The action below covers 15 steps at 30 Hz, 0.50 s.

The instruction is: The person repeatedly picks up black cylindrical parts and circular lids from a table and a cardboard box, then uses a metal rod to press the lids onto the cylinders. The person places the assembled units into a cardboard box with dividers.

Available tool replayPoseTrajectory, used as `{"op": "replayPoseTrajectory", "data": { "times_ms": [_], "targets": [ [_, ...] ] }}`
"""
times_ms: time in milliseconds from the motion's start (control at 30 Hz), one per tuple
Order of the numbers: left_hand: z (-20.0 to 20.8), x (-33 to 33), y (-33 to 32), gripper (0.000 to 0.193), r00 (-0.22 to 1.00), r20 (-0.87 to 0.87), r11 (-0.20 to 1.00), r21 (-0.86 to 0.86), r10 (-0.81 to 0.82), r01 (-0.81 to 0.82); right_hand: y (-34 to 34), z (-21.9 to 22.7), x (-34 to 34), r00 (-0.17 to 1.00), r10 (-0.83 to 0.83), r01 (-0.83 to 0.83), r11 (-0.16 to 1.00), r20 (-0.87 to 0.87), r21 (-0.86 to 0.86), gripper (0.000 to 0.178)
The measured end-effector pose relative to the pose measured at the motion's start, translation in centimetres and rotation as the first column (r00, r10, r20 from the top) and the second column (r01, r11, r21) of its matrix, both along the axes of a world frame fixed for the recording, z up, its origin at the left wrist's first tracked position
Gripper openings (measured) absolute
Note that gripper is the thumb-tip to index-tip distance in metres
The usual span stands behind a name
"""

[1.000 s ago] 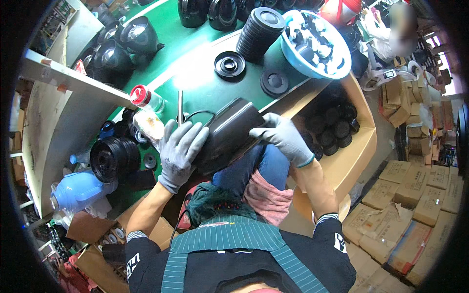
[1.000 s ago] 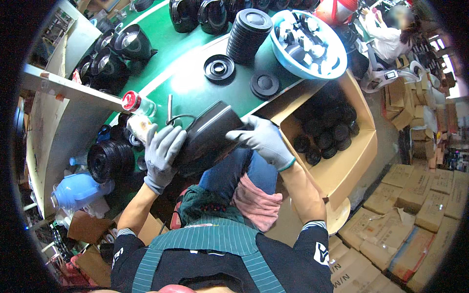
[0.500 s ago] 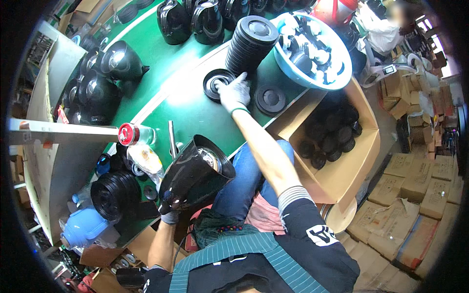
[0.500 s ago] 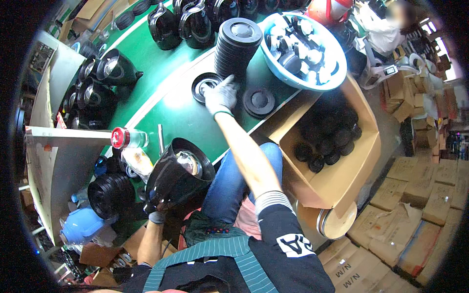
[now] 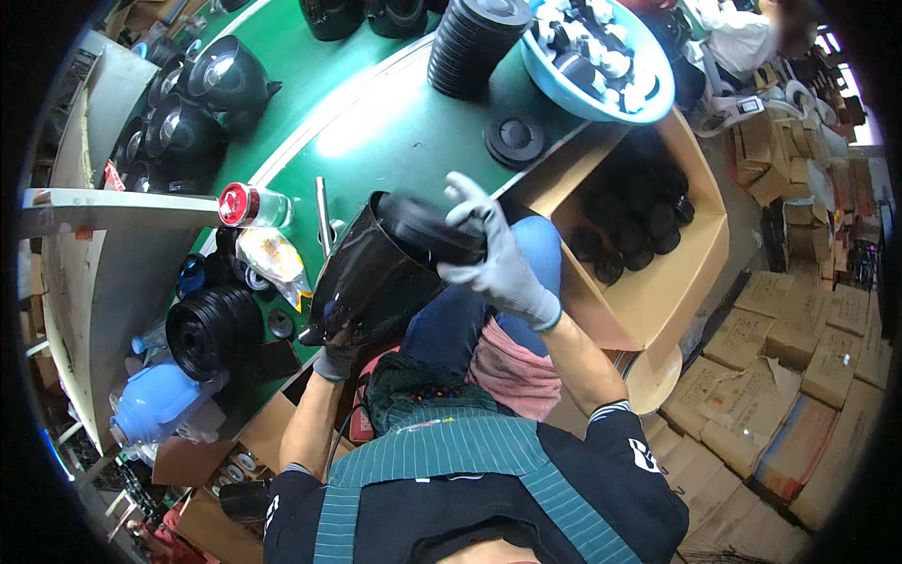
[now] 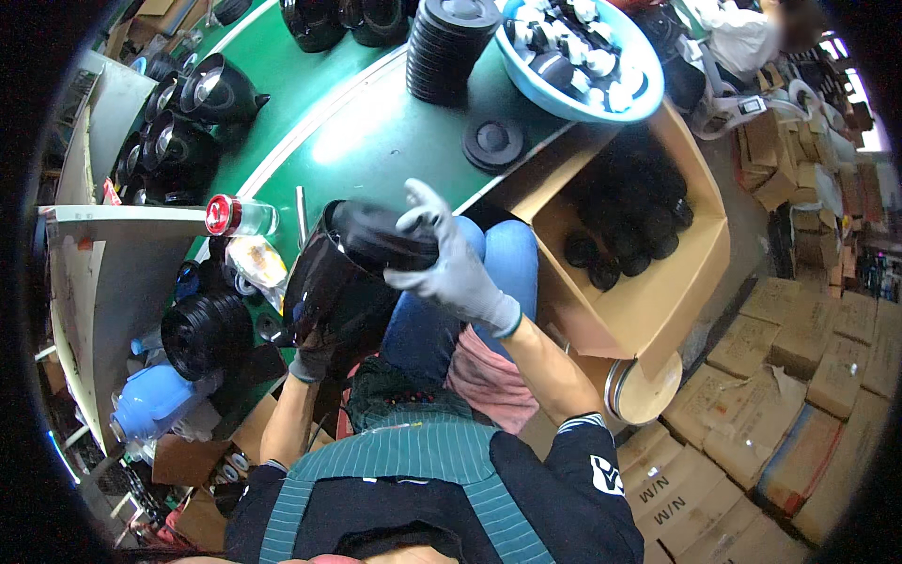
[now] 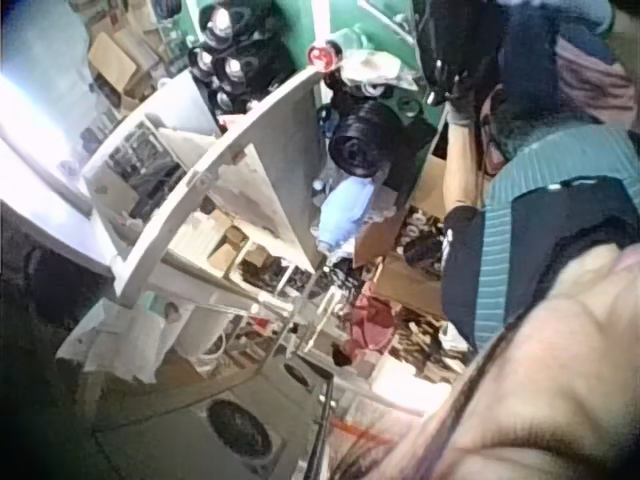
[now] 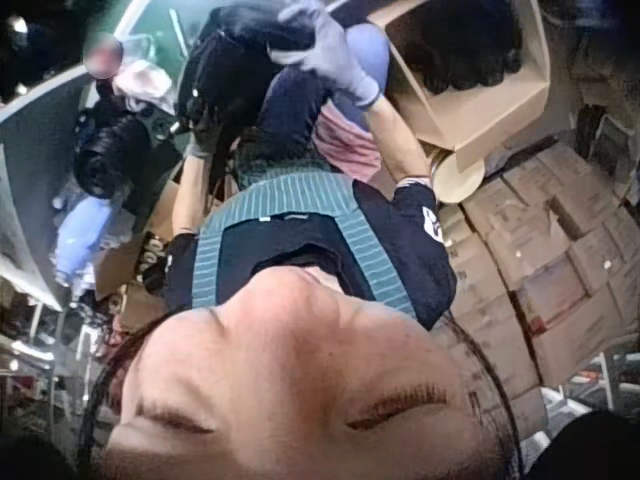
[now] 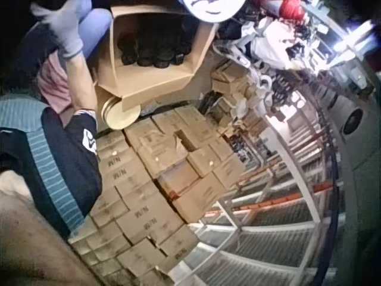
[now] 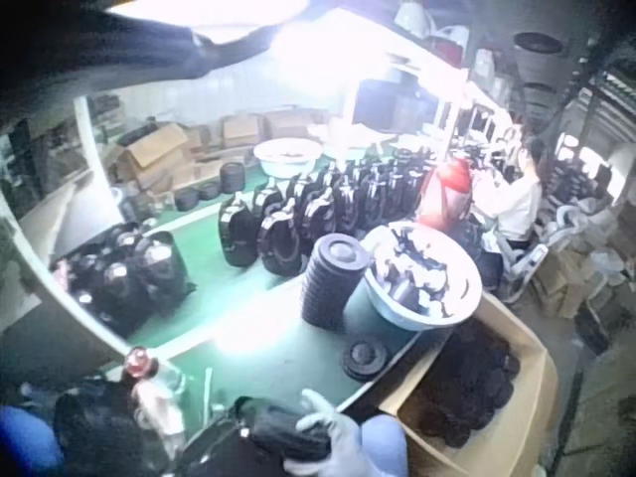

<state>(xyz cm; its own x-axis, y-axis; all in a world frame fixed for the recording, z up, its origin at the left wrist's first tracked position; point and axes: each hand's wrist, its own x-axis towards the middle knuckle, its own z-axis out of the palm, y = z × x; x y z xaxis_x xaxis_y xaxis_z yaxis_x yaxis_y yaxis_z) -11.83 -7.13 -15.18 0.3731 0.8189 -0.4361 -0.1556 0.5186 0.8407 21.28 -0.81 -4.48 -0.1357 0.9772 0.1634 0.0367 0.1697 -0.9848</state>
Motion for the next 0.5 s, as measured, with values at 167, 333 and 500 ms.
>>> {"op": "replayPoseTrajectory", "data": {
  "times_ms": [167,333,500],
  "targets": [
    [1.3,1.2,-0.2,0.047,0.997,0.034,0.997,0.042,-0.068,0.067,-5.8,0.2,-0.1,0.953,0.032,-0.058,0.995,-0.300,-0.080,0.064],
    [2.6,1.4,-1.1,0.047,0.992,0.039,0.990,0.070,-0.122,0.119,-9.2,1.6,-0.3,0.903,0.009,-0.011,1.000,-0.430,-0.001,0.062],
    [3.0,0.3,-0.6,0.047,0.991,0.027,0.983,0.136,-0.127,0.122,-10.7,1.2,0.7,0.902,-0.021,0.051,0.997,-0.432,0.057,0.064]
  ]
}}
